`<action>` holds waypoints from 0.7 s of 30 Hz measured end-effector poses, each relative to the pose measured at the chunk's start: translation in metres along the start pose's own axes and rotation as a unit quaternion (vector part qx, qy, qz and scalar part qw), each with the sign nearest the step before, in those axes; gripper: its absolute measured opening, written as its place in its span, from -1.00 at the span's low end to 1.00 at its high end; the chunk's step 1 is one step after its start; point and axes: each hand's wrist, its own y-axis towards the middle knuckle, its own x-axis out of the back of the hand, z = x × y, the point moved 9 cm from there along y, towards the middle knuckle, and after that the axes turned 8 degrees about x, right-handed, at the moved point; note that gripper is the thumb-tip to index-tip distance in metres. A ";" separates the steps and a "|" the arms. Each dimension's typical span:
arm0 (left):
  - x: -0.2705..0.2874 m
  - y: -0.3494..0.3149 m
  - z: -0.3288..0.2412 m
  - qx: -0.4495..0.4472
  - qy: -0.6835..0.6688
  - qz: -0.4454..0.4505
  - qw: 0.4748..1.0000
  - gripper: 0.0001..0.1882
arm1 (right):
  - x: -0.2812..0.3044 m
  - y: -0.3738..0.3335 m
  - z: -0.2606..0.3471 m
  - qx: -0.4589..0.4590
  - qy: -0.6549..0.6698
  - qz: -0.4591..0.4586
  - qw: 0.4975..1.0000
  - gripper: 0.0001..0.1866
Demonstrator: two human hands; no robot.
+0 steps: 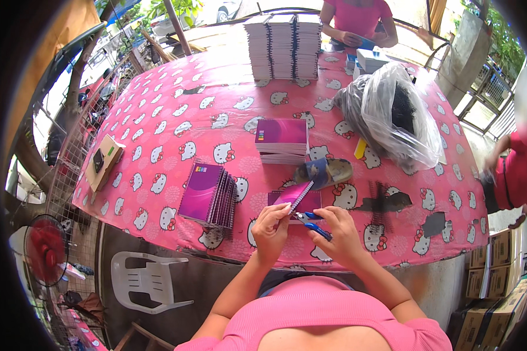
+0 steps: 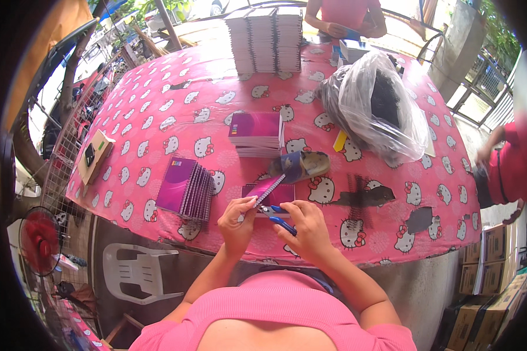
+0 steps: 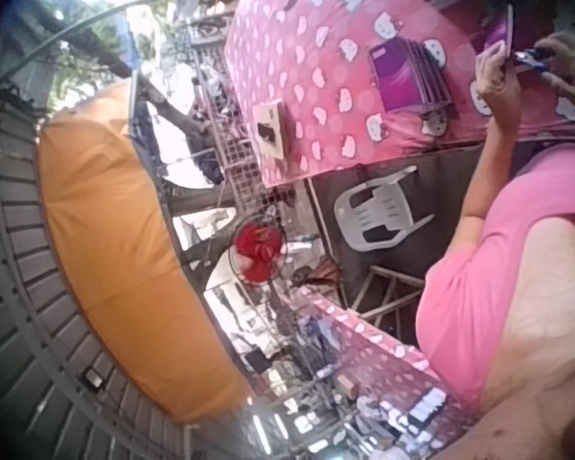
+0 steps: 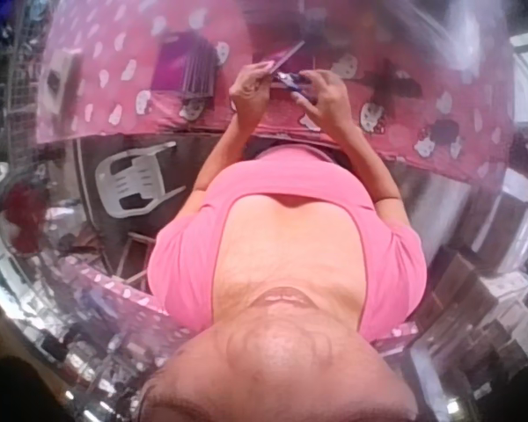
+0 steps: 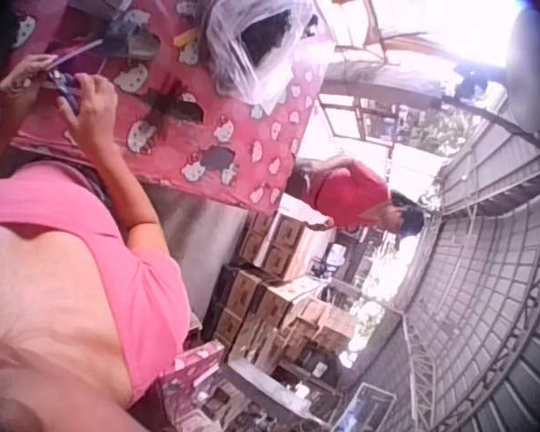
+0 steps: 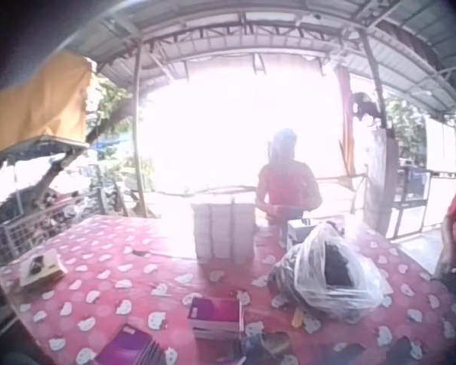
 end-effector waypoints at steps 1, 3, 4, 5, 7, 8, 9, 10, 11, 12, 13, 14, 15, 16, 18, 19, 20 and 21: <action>0.002 0.000 0.001 0.002 0.003 -0.007 1.000 -0.74 | -0.006 0.000 -0.004 -0.032 0.044 0.019 0.998 -0.53; 0.007 -0.001 0.001 -0.006 0.004 -0.018 1.000 -0.74 | -0.020 -0.002 -0.012 -0.097 0.132 0.057 0.985 -0.57; 0.010 -0.002 0.002 -0.017 0.003 -0.022 1.000 -0.74 | -0.034 -0.007 -0.021 -0.177 0.253 0.097 0.946 -0.59; 0.012 -0.003 0.002 -0.029 0.002 -0.026 0.999 -0.74 | -0.047 -0.013 -0.029 -0.253 0.368 0.135 0.885 -0.61; 0.014 0.001 -0.005 -0.050 0.016 -0.026 0.998 -0.76 | -0.072 -0.033 -0.034 -0.377 0.565 0.181 0.711 -0.63; 0.015 0.002 -0.010 -0.060 0.022 -0.026 0.998 -0.76 | -0.074 -0.032 -0.034 -0.366 0.562 0.175 0.721 -0.62; 0.020 0.003 -0.008 -0.043 0.007 -0.035 0.998 -0.79 | -0.075 -0.030 -0.031 -0.354 0.558 0.170 0.731 -0.61; 0.027 0.004 -0.005 -0.026 -0.008 -0.044 0.999 -0.82 | -0.077 -0.029 -0.029 -0.343 0.555 0.166 0.740 -0.60; 0.035 0.006 -0.002 -0.008 -0.023 -0.054 0.998 -0.83 | -0.067 -0.028 -0.030 -0.271 0.472 0.141 0.827 -0.57; 0.058 0.010 0.001 0.020 -0.035 -0.100 0.994 -0.80 | -0.059 -0.038 -0.040 -0.234 0.343 0.132 0.900 -0.56; 0.090 0.017 0.006 0.039 -0.171 -0.180 0.968 -0.78 | -0.047 -0.051 -0.048 -0.186 0.210 0.120 0.953 -0.54; 0.121 0.021 0.013 0.082 -0.191 -0.253 0.945 -0.79 | -0.035 -0.059 -0.053 -0.137 0.069 0.102 0.983 -0.52; 0.154 0.022 0.025 0.126 -0.212 -0.326 0.913 -0.80 | -0.025 -0.065 -0.052 -0.106 -0.009 0.090 0.990 -0.51; 0.187 0.028 0.046 0.184 -0.144 -0.334 0.913 -0.85 | -0.017 -0.071 -0.047 -0.072 -0.083 0.083 0.991 -0.49; 0.218 0.012 0.099 0.202 -0.093 -0.346 0.911 -0.89 | -0.016 -0.066 -0.046 -0.064 -0.115 0.045 0.990 -0.46; 0.223 0.010 0.106 0.186 -0.064 -0.357 0.913 -0.90 | -0.020 -0.055 -0.059 -0.096 -0.077 0.017 0.992 -0.44; 0.226 0.008 0.109 0.171 -0.038 -0.367 0.914 -0.90 | -0.024 -0.044 -0.073 -0.130 -0.041 -0.011 0.991 -0.43; 0.225 0.008 0.110 0.157 -0.015 -0.374 0.914 -0.89 | -0.026 -0.033 -0.088 -0.174 -0.032 -0.020 0.984 -0.41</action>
